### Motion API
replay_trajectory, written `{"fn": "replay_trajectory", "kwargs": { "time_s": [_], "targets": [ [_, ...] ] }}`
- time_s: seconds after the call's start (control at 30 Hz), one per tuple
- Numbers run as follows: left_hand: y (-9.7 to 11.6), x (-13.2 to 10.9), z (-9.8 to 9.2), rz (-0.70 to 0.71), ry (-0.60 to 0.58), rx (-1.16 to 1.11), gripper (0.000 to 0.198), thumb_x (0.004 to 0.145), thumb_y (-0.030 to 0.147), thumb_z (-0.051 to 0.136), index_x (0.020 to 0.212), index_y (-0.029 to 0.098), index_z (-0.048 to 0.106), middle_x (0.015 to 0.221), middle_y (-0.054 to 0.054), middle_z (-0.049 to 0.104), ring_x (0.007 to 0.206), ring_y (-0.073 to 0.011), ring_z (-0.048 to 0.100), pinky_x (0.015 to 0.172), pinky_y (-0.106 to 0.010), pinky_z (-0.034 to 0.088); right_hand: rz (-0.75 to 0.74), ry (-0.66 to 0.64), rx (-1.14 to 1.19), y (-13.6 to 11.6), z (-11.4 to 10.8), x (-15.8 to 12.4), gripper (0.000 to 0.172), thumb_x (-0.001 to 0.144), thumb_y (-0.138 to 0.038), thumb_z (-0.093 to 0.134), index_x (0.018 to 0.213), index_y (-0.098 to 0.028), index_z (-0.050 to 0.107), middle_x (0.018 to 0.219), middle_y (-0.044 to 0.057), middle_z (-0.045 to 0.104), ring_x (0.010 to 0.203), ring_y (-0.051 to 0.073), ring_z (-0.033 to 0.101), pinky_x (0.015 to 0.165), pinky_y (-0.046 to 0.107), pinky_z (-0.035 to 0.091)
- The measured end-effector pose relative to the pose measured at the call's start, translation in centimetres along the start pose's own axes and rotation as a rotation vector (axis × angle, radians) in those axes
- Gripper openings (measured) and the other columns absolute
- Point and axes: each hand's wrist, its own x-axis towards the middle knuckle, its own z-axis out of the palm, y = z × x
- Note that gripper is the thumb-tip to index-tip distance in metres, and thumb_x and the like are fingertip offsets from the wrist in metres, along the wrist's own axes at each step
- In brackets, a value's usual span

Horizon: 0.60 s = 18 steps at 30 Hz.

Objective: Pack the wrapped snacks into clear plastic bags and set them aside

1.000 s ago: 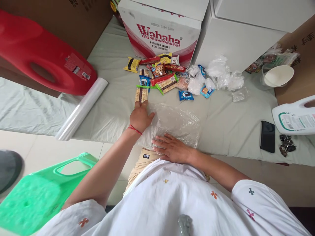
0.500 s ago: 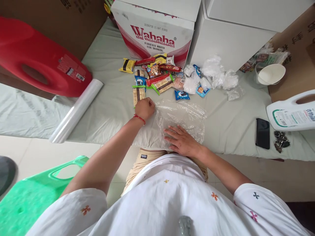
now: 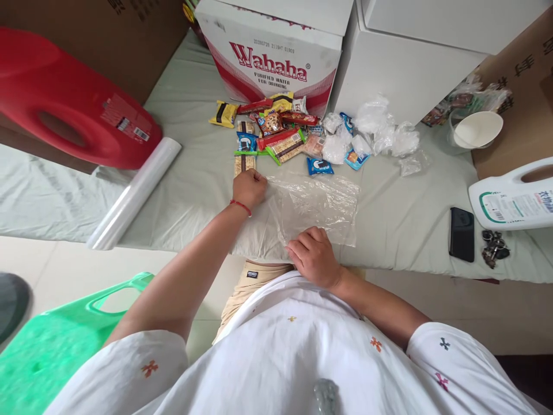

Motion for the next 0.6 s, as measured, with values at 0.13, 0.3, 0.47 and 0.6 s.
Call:
{"fn": "replay_trajectory", "kwargs": {
  "time_s": [0.13, 0.3, 0.47, 0.6],
  "targets": [
    [-0.3, 0.3, 0.1, -0.029, -0.007, -0.043, 0.011, 0.08, 0.02, 0.057, 0.079, 0.017, 0.068, 0.082, -0.007, 0.075, 0.081, -0.0188, 0.064, 0.077, -0.027, 0.048, -0.122, -0.029, 0.007, -0.6, -0.7, -0.2, 0.022, 0.104, -0.021, 0.05, 0.094, -0.021, 0.07, 0.1, 0.008, 0.071, 0.09, 0.022, 0.057, 0.08, 0.039, 0.042],
    [-0.1, 0.6, 0.2, -0.044, -0.022, -0.047, 0.005, 0.077, 0.017, 0.06, 0.078, 0.018, 0.065, 0.084, -0.006, 0.073, 0.083, -0.0194, 0.063, 0.078, -0.028, 0.048, -0.239, -0.312, -0.053, -2.3, 0.7, 0.6, 0.027, 0.103, -0.015, 0.043, 0.104, -0.017, 0.07, 0.15, 0.013, 0.059, 0.085, 0.018, 0.066, 0.067, 0.034, 0.049],
    [0.4, -2.2, -1.0, 0.015, 0.209, -0.054, 0.013, 0.082, 0.021, 0.058, 0.094, 0.018, 0.061, 0.101, -0.009, 0.069, 0.091, -0.0202, 0.064, 0.087, -0.031, 0.05, -0.175, -0.536, -0.079, -3.5, 1.7, 2.8, 0.029, 0.103, -0.017, 0.041, 0.116, -0.016, 0.067, 0.165, 0.016, 0.042, 0.084, 0.02, 0.072, 0.066, 0.035, 0.056],
    [1.8, -7.1, -1.0, 0.246, 0.296, -0.095, 0.016, 0.09, 0.02, 0.048, 0.1, 0.019, 0.061, 0.104, -0.007, 0.068, 0.089, -0.0182, 0.064, 0.09, -0.031, 0.051, -0.167, -0.582, -0.043, -3.6, 1.3, 3.8, 0.029, 0.104, -0.015, 0.039, 0.122, -0.013, 0.062, 0.153, 0.02, 0.054, 0.087, 0.022, 0.074, 0.07, 0.038, 0.058]
  ]
}}
